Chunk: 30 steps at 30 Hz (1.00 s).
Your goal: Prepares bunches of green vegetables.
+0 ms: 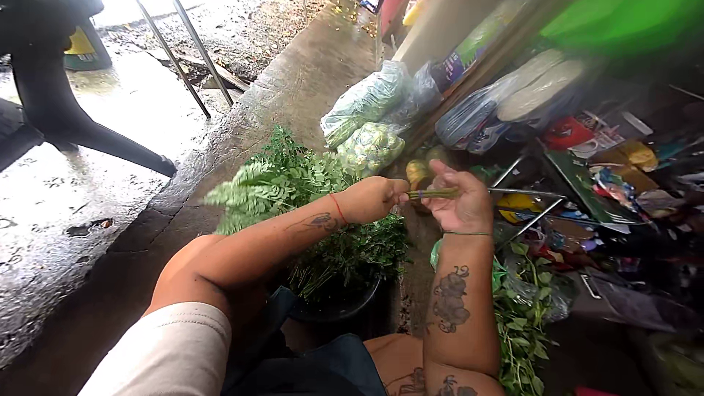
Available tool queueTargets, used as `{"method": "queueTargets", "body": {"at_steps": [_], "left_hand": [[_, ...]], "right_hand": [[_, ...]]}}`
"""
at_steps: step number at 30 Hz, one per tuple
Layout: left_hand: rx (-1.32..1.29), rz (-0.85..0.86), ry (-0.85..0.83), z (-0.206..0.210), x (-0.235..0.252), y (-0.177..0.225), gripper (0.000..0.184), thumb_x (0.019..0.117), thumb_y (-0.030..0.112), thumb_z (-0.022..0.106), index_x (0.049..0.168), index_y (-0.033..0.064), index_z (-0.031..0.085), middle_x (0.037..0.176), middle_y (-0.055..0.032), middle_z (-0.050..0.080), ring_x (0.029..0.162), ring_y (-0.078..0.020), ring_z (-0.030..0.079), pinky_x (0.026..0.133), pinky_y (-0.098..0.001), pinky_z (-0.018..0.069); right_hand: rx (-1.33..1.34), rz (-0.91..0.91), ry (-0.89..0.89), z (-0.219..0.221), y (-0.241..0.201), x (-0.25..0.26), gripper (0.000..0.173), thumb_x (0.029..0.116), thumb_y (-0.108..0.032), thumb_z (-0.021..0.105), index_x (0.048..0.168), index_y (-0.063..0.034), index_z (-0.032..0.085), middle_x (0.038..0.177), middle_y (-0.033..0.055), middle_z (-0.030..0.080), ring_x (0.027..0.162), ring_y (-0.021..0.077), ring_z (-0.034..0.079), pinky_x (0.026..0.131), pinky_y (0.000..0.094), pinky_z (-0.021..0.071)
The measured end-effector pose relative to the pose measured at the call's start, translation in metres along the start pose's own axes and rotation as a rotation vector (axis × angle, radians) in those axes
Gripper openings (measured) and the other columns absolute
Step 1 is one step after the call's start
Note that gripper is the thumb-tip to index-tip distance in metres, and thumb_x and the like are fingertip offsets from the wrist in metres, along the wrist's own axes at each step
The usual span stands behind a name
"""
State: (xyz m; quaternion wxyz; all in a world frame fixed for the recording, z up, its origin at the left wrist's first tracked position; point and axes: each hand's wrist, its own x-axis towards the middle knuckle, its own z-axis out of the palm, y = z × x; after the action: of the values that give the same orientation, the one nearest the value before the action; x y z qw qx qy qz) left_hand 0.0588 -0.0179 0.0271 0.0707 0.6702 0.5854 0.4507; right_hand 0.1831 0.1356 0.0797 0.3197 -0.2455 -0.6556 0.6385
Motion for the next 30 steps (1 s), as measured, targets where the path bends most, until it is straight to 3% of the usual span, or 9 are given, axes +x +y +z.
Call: {"method": "queueTargets", "body": {"at_steps": [2, 6, 10, 14, 17, 21, 24, 26, 30], "left_hand": [[-0.111, 0.051, 0.081, 0.002, 0.0, -0.007, 0.027, 0.1088, 0.013, 0.044, 0.102, -0.0021, 0.065, 0.08, -0.0086, 0.061, 0.07, -0.0164, 0.058, 0.068, -0.0366, 0.0498], [-0.453, -0.131, 0.226, 0.009, 0.001, -0.01, 0.027, 0.1106, 0.012, 0.039, 0.102, -0.0014, 0.061, 0.069, 0.0008, 0.049, 0.058, -0.0053, 0.044, 0.055, -0.0221, 0.0393], [-0.801, -0.28, 0.264, 0.021, 0.003, -0.012, 0.027, 0.1125, 0.016, 0.033, 0.101, 0.0057, 0.056, 0.065, 0.0049, 0.045, 0.053, -0.0033, 0.041, 0.051, -0.0188, 0.0361], [-0.959, -0.314, 0.299, 0.043, 0.006, 0.0, 0.029, 0.1121, 0.016, 0.031, 0.099, 0.0086, 0.055, 0.063, 0.0053, 0.045, 0.052, -0.0037, 0.043, 0.05, -0.0184, 0.0388], [-1.003, -0.297, 0.327, 0.054, 0.009, 0.0, 0.028, 0.1127, 0.018, 0.03, 0.099, 0.0094, 0.054, 0.064, 0.0041, 0.045, 0.053, -0.0051, 0.044, 0.052, -0.0202, 0.0398], [-1.024, -0.254, 0.377, 0.051, 0.01, 0.0, 0.028, 0.1124, 0.016, 0.03, 0.098, 0.0094, 0.053, 0.064, 0.0046, 0.045, 0.052, -0.0042, 0.043, 0.051, -0.0187, 0.0389], [-0.921, -0.206, 0.397, 0.054, 0.01, -0.006, 0.026, 0.1118, 0.014, 0.032, 0.099, 0.0073, 0.054, 0.066, 0.003, 0.048, 0.054, -0.0048, 0.044, 0.052, -0.0201, 0.0377], [-0.765, -0.143, 0.426, 0.058, 0.011, -0.006, 0.026, 0.111, 0.012, 0.036, 0.099, 0.003, 0.057, 0.068, 0.0008, 0.051, 0.055, -0.0052, 0.045, 0.052, -0.0207, 0.0392], [-0.431, 0.032, 0.515, 0.064, 0.011, -0.004, 0.024, 0.108, 0.009, 0.042, 0.099, -0.0032, 0.061, 0.073, -0.0035, 0.053, 0.062, -0.0076, 0.05, 0.059, -0.0239, 0.0448]], "right_hand": [[-0.217, -0.002, -0.054, -0.011, 0.011, 0.005, 0.037, 0.1076, -0.017, 0.031, 0.105, -0.0065, 0.067, 0.074, -0.0022, 0.063, 0.053, 0.0064, 0.05, 0.053, 0.0224, 0.046], [-0.441, -0.385, -0.17, -0.013, 0.04, -0.006, 0.032, 0.1019, -0.018, 0.042, 0.085, -0.0104, 0.068, 0.087, -0.0047, 0.064, 0.079, 0.0045, 0.059, 0.074, 0.026, 0.0514], [-0.08, -0.641, -0.222, -0.008, 0.054, -0.01, 0.031, 0.099, -0.024, 0.049, 0.073, -0.0223, 0.066, 0.098, -0.0093, 0.063, 0.096, 0.0062, 0.06, 0.087, 0.028, 0.0516], [0.612, -0.415, -0.253, 0.009, 0.05, -0.013, 0.039, 0.097, -0.027, 0.044, 0.06, -0.0206, 0.056, 0.079, -0.0021, 0.065, 0.087, 0.0161, 0.065, 0.085, 0.0392, 0.0548], [0.81, -0.299, -0.204, 0.012, 0.052, -0.012, 0.045, 0.1015, -0.036, 0.034, 0.066, -0.0187, 0.055, 0.071, 0.0001, 0.06, 0.083, 0.0195, 0.065, 0.084, 0.0432, 0.0549], [0.445, -0.409, -0.301, 0.001, 0.061, -0.009, 0.037, 0.1012, -0.024, 0.037, 0.074, -0.0213, 0.061, 0.071, -0.0066, 0.059, 0.075, 0.0109, 0.061, 0.078, 0.0322, 0.0525], [0.762, -0.233, -0.395, -0.002, 0.056, -0.012, 0.041, 0.1001, -0.037, 0.037, 0.086, -0.0158, 0.069, 0.067, -0.0032, 0.056, 0.067, 0.0155, 0.058, 0.075, 0.0392, 0.0544], [0.953, -0.171, -0.339, 0.006, 0.05, -0.015, 0.046, 0.1018, -0.033, 0.028, 0.116, -0.0113, 0.065, 0.083, -0.0003, 0.062, 0.074, 0.0152, 0.061, 0.076, 0.0381, 0.0562], [0.838, -0.225, -0.128, 0.028, 0.037, -0.024, 0.038, 0.1056, -0.013, 0.022, 0.131, -0.0143, 0.051, 0.104, 0.0013, 0.063, 0.093, 0.0121, 0.065, 0.085, 0.0326, 0.056]]}}
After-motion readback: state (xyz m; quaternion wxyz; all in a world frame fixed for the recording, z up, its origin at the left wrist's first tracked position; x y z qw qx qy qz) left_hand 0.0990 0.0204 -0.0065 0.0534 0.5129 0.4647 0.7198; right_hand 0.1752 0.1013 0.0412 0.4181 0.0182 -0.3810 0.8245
